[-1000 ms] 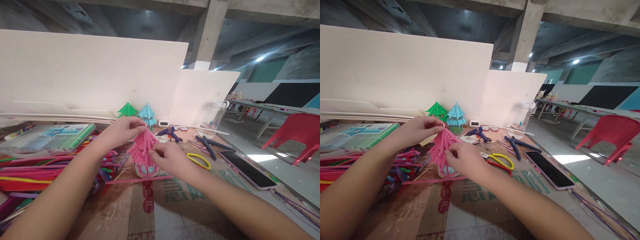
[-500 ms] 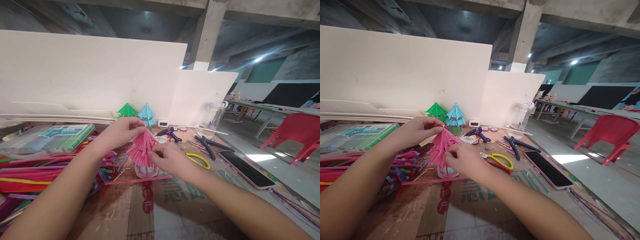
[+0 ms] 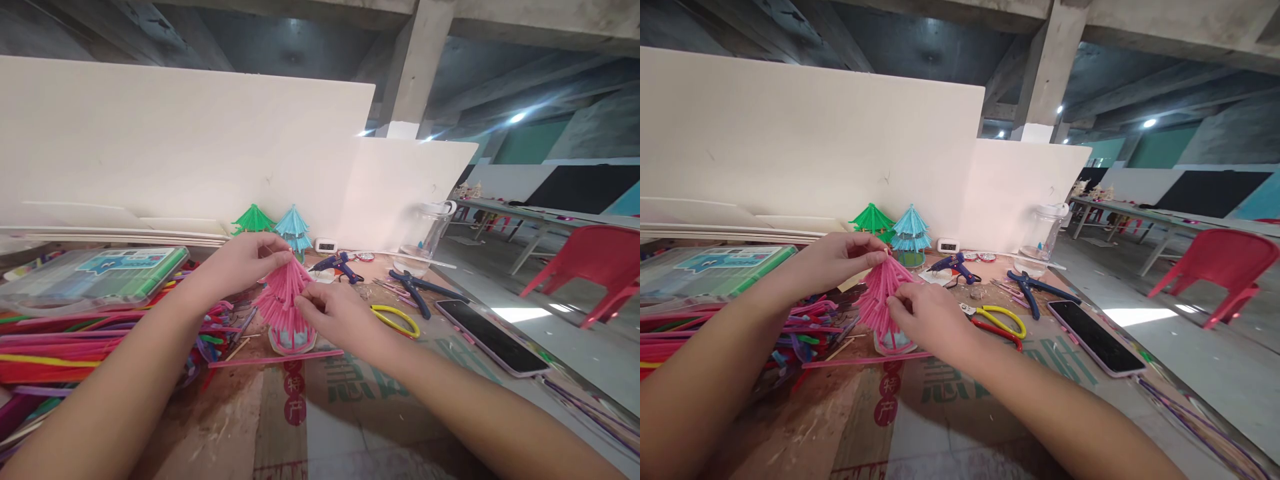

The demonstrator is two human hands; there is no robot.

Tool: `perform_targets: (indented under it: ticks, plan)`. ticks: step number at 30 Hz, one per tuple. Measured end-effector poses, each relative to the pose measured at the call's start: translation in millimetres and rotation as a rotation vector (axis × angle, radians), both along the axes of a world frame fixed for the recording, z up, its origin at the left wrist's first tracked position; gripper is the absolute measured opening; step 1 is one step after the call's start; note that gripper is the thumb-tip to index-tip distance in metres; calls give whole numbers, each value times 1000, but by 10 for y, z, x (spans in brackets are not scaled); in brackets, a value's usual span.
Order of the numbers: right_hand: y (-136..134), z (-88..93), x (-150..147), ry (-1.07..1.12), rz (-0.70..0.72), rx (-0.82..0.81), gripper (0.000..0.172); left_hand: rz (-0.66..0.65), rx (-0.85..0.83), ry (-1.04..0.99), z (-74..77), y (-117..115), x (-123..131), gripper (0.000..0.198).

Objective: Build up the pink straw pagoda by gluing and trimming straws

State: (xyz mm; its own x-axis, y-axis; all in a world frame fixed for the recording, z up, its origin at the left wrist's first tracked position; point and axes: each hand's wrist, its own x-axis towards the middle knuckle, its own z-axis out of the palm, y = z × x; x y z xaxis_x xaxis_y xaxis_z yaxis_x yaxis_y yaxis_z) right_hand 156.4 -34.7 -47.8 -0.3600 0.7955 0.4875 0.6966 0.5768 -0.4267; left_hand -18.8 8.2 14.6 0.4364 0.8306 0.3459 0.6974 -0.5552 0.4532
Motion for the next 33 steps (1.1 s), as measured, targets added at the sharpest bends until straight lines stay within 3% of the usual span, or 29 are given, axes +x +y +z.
perform_targets:
  ticks: [10, 14, 17, 22, 33]
  plan:
    - [-35, -80, 16, -217, -76, 197, 30, -48, -57, -32, -11, -13, 9, 33]
    - [-31, -107, 81, -311, -46, 525, 39, -43, -46, -22, -7, -19, 10, 33]
    - [-1, -135, 105, -345, 3, 702, 30, -45, -37, -22, -9, -15, 10, 32]
    - [38, -171, 101, -335, -27, 719, 16, -42, -43, -20, -16, 1, 9, 33]
    - [96, -240, 103, -268, 19, 746, 17, -56, -11, 1, -16, 8, 12, 30]
